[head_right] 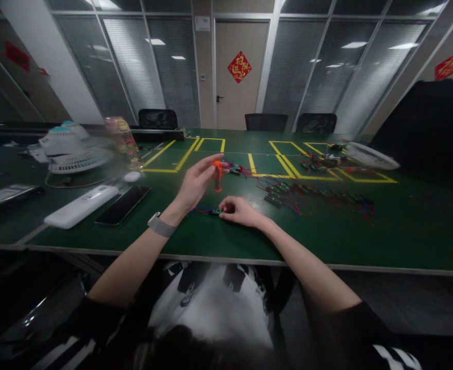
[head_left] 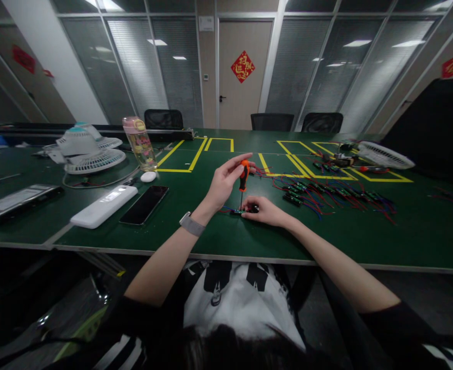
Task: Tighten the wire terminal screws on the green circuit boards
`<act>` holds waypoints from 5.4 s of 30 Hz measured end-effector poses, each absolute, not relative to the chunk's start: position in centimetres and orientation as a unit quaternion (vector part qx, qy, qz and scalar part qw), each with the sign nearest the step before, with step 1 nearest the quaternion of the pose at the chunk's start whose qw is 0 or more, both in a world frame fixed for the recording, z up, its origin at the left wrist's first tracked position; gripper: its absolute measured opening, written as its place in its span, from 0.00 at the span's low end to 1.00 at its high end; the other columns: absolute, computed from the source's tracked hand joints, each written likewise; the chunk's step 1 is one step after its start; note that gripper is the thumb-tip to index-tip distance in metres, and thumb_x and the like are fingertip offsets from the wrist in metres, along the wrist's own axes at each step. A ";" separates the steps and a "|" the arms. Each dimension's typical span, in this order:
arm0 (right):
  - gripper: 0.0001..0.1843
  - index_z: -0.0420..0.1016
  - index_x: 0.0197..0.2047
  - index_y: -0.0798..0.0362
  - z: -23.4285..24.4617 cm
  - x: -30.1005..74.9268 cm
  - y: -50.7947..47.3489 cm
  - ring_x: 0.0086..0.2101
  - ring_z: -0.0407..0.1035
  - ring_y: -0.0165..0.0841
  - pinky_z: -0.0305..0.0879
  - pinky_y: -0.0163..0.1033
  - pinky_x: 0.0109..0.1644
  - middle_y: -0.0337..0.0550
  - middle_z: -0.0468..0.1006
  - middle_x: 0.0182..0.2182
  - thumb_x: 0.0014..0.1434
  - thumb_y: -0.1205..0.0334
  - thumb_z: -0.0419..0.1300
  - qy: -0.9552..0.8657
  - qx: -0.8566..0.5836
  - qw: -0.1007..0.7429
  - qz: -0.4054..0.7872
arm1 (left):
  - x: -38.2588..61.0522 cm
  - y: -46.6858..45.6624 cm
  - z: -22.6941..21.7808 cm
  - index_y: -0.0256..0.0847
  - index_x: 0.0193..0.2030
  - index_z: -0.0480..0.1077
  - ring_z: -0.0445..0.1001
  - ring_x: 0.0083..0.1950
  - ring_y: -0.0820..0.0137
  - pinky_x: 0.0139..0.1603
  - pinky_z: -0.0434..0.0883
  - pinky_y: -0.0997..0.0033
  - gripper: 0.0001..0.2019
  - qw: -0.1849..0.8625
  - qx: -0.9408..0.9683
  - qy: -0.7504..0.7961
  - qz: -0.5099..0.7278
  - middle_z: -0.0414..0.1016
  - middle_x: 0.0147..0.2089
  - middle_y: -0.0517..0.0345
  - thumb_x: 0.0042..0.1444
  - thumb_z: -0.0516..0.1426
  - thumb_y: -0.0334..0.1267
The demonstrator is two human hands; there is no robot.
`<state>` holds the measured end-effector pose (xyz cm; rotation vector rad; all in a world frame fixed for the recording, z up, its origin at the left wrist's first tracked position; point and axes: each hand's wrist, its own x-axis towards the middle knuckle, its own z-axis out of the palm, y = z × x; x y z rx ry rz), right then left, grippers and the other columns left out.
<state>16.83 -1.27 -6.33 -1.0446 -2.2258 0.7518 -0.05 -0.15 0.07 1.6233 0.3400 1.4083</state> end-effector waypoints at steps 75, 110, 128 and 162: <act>0.08 0.73 0.36 0.56 -6.5 16.9 -1.2 0.30 0.65 0.30 0.61 0.36 0.36 0.40 0.72 0.29 0.52 0.63 0.62 -0.831 -0.384 0.287 0.283 | -0.3 -0.2 0.1 0.43 0.45 0.75 0.75 0.44 0.71 0.48 0.72 0.69 0.16 0.365 0.667 0.208 0.615 0.77 0.46 0.55 0.48 0.65 0.38; 0.08 0.73 0.36 0.56 -6.4 16.9 -1.2 0.30 0.65 0.30 0.62 0.35 0.36 0.40 0.72 0.29 0.51 0.63 0.62 -0.834 -0.389 0.280 0.273 | -0.4 0.0 0.1 0.45 0.52 0.72 0.74 0.50 0.68 0.53 0.70 0.64 0.14 0.346 0.688 0.184 0.611 0.74 0.53 0.54 0.62 0.51 0.36; 0.08 0.73 0.36 0.56 -6.3 16.9 -1.2 0.30 0.65 0.30 0.61 0.35 0.35 0.39 0.72 0.29 0.51 0.64 0.62 -0.836 -0.387 0.280 0.270 | -0.3 -0.5 0.1 0.46 0.48 0.74 0.71 0.39 0.73 0.44 0.69 0.71 0.14 0.225 0.693 0.258 0.634 0.73 0.41 0.57 0.54 0.61 0.40; 0.07 0.74 0.36 0.56 -6.5 16.9 -1.1 0.30 0.65 0.30 0.62 0.35 0.36 0.40 0.72 0.30 0.52 0.64 0.61 -0.835 -0.384 0.296 0.260 | -0.3 -0.3 0.3 0.44 0.51 0.72 0.74 0.43 0.71 0.47 0.70 0.69 0.14 0.294 0.685 0.234 0.625 0.76 0.47 0.54 0.59 0.57 0.37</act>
